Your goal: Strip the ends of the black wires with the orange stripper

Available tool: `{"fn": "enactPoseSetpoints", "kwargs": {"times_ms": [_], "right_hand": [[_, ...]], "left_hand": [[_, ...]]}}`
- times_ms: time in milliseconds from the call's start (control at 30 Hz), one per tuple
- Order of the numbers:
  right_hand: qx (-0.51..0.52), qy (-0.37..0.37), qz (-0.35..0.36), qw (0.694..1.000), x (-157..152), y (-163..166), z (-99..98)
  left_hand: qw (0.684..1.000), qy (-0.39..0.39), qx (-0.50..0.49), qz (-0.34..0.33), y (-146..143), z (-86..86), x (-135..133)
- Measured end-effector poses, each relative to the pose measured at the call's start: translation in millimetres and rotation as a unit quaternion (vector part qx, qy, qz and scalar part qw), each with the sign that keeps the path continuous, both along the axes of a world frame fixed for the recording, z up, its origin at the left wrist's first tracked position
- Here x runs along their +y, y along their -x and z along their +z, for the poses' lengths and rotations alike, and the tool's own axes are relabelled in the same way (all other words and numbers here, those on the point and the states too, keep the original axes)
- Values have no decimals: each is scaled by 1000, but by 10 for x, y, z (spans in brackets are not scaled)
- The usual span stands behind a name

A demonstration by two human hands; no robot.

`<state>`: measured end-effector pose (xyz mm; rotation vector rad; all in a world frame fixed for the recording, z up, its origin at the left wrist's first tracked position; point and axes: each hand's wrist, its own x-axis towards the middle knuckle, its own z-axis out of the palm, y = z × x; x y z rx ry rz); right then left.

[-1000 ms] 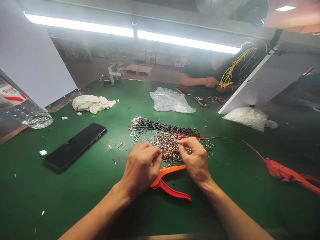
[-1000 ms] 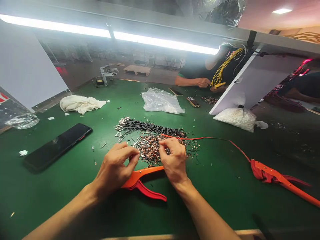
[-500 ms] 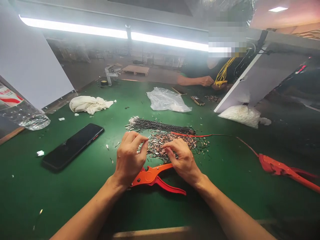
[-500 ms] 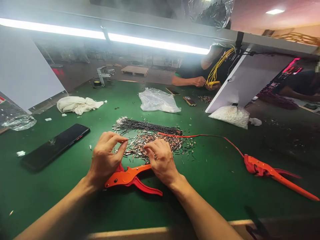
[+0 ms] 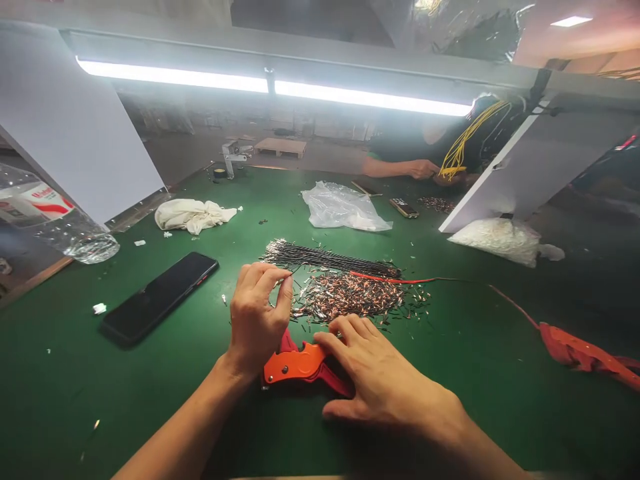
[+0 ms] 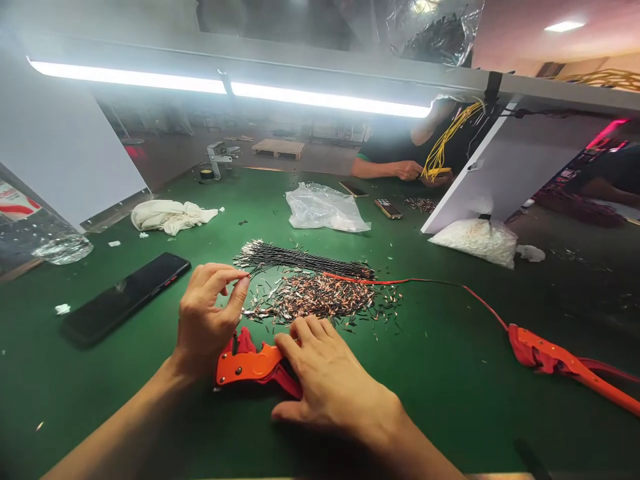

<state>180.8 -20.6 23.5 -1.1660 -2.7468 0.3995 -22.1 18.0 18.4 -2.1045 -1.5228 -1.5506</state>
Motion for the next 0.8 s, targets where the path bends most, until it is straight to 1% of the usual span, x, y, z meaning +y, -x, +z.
{"fn": "enactPoseSetpoints", "kwargs": {"times_ms": [133, 267, 367, 433, 467, 500, 533, 567, 600, 633, 667, 733, 800], "right_hand": [[-41, 12, -18, 999, -23, -18, -5], [-23, -15, -29, 999, -10, -20, -13], [35, -20, -57, 998, 45, -90, 17], [115, 2, -95, 989, 115, -170, 48], [171, 26, -118, 978, 157, -208, 60], [237, 66, -144, 958, 197, -239, 68], [308, 122, -169, 928, 234, -258, 70], [382, 196, -188, 883, 263, -263, 66], [445, 255, -202, 834, 283, -253, 56], [477, 289, -208, 803, 291, -229, 42], [502, 320, -207, 776, 287, -195, 26], [549, 390, -182, 716, 251, -107, -1], [598, 470, -146, 632, 191, -17, -16]], "left_hand": [[1000, -13, -22, -1, 1, 60, -42], [997, -61, -45, -20, -7, 81, -98], [993, -85, -75, -27, -7, 60, -134], [992, -86, -92, -23, -7, 51, -151], [991, -87, -96, -21, -9, 51, -157], [991, -90, -95, -20, -14, 54, -162], [991, -93, -89, -20, -22, 58, -166], [992, -95, -81, -24, -34, 62, -169], [992, -95, -72, -29, -50, 63, -173], [993, -95, -62, -37, -69, 60, -176], [993, -95, -53, -44, -90, 55, -181], [993, -91, -38, -61, -135, 34, -191], [993, -85, -28, -75, -171, 11, -199]]}}
